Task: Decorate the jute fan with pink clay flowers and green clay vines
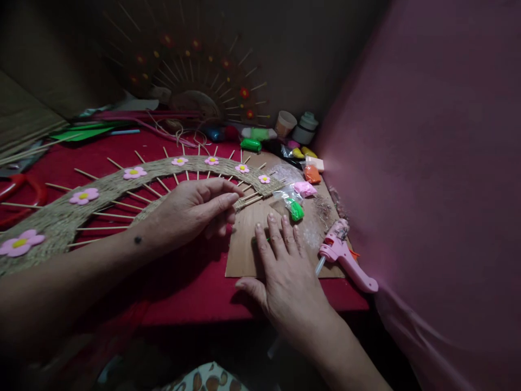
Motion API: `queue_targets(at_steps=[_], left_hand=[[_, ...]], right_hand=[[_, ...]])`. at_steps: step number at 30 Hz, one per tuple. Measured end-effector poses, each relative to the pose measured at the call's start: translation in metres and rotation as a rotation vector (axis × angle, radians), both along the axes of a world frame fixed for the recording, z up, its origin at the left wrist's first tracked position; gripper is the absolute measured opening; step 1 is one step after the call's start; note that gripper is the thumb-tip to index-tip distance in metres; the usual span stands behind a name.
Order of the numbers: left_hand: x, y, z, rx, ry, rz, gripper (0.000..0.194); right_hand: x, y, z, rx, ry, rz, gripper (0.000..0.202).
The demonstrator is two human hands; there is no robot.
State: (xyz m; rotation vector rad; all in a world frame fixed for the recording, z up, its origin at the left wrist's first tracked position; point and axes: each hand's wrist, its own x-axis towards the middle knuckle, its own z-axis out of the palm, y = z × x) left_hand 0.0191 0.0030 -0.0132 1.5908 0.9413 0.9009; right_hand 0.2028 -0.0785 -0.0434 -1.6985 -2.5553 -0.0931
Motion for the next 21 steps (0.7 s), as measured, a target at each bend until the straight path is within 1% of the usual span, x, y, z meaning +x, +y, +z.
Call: queue_targets(at_steps=[2,9,15,18,21], left_hand=[[0.001,0.000,-0.001,0.002,-0.001,-0.005,0.013],[0.001,-0.001,-0.001,-0.007,0.025,0.004,0.011],[0.002,-0.002,-0.004,0.097,0.126,-0.007,0.014],[0.003,-0.003,-0.006,0.190,0.181,-0.009,0.015],[0.004,-0.003,-0.007,0.227,0.225,-0.004,0.015]], right_hand=[[0.003,0.000,-0.001,-0.022,-0.004,-0.014,0.084],[0.002,0.007,-0.002,-0.073,0.022,-0.066,0.078],[0.008,0.009,-0.002,-0.019,0.103,-0.022,0.083],[0.014,0.002,0.000,0.000,0.154,0.027,0.080],[0.016,-0.009,0.001,0.014,0.116,0.092,0.076]])
